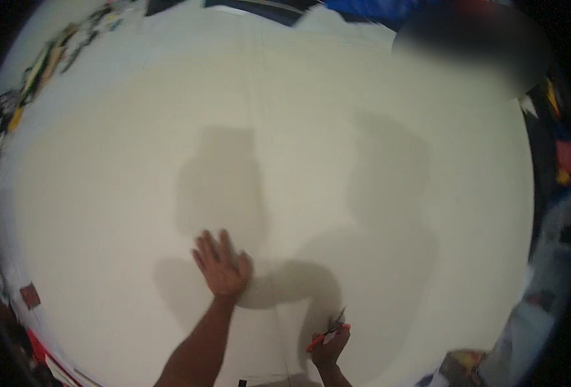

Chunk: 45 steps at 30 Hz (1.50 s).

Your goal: The person measures and cuts a large piece of off-white fabric on the floor using a wooden stick as a guide and scissors. They repeatedly align the stick, cut along it, and reposition the fabric to produce multiple rectangular pieces.

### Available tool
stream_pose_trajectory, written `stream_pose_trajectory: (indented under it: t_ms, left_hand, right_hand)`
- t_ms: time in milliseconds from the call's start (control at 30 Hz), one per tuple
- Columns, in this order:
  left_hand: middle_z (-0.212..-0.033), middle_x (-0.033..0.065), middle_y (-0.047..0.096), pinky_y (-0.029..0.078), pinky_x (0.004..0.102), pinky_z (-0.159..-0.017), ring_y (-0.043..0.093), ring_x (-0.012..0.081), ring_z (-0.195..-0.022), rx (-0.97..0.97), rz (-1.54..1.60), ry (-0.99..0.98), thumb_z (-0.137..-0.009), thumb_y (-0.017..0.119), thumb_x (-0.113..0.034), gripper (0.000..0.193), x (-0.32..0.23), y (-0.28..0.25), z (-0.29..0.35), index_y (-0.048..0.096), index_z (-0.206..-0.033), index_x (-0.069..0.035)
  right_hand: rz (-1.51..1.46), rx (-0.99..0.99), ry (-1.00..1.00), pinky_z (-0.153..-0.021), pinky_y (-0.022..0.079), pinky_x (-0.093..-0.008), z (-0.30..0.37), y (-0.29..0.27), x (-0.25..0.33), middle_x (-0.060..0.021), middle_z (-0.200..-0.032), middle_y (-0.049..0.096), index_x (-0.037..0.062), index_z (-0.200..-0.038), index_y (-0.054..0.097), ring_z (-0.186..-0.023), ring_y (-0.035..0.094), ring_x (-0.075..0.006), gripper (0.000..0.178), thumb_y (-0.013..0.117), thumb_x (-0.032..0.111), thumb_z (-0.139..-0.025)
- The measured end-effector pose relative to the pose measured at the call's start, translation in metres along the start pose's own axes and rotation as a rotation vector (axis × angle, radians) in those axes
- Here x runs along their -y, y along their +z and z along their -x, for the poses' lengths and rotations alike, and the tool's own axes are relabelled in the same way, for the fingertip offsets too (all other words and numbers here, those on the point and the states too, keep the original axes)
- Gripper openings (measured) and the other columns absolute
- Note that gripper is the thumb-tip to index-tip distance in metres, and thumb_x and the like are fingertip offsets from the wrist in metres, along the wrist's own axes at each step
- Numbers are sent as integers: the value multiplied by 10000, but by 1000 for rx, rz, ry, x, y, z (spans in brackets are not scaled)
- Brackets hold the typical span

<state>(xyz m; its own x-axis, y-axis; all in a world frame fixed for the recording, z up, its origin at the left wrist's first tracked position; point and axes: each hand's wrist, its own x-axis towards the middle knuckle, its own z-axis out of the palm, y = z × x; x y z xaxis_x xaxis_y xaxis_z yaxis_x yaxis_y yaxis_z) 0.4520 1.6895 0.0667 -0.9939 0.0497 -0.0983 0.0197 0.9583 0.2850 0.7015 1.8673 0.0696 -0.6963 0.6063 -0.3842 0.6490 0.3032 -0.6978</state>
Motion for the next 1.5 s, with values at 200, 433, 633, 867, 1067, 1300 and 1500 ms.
stream_pose_trajectory:
  t_ms: [200, 433, 633, 867, 1067, 1300, 1500]
  left_hand:
    - [-1492, 209, 251, 122, 552, -1125, 201, 402, -1385, -134, -93, 61, -894, 509, -324, 588, -9, 19, 7, 366, -1425, -118]
    - [-1480, 208, 278, 211, 491, -1114, 205, 384, -1388, -149, 213, 139, -937, 496, -356, 554, 23, -17, 26, 386, -1403, -78]
    - [-1311, 237, 469, 324, 429, -1065, 416, 375, -1252, 156, 129, 132, -882, 620, -250, 546, 103, -69, 264, 433, -1300, 47]
    - [-1140, 188, 620, 466, 431, -922, 593, 343, -1039, 401, 317, -400, -858, 576, -288, 475, 311, -152, 675, 555, -1206, 34]
    - [-748, 112, 621, 447, 482, -653, 551, 303, -656, 268, 1031, -1098, -942, 465, -312, 346, 414, -130, 895, 652, -940, -21]
    - [-868, 130, 617, 449, 467, -742, 558, 306, -783, 466, 1247, -881, -930, 469, -313, 347, 322, -84, 839, 615, -1015, -10]
    - [-970, 146, 613, 451, 455, -819, 563, 308, -891, 583, 1290, -773, -919, 472, -314, 369, 276, -66, 810, 583, -1079, 0]
  right_hand:
    - [416, -298, -232, -752, 438, -486, 67, -40, -68, -158, -918, 529, 14, -1021, 489, -875, 540, -361, 469, 660, 138, -603]
    - [359, -398, -448, -827, 454, -484, 72, -54, -72, -156, -1048, 576, 35, -1043, 549, -971, 559, -352, 430, 727, 245, -712]
    - [24, -313, -498, -879, 447, -438, 96, -76, -89, -184, -1144, 536, 17, -1133, 536, -1054, 534, -353, 470, 704, 272, -776]
    - [109, -280, -364, -853, 468, -429, 252, -199, -215, -188, -1085, 589, 19, -1119, 558, -1021, 565, -344, 439, 694, 302, -813]
    - [221, -210, 17, -790, 471, -452, 450, -270, -391, -193, -984, 599, 18, -1017, 563, -934, 580, -372, 382, 665, 314, -798]
    - [221, -329, 397, -780, 513, -447, 597, -224, -527, -177, -918, 662, 34, -896, 626, -912, 639, -359, 317, 668, 271, -689]
    - [242, -49, 688, -887, 494, -406, 589, -221, -543, -197, -1075, 624, 54, -1174, 561, -1054, 605, -317, 538, 639, 292, -698]
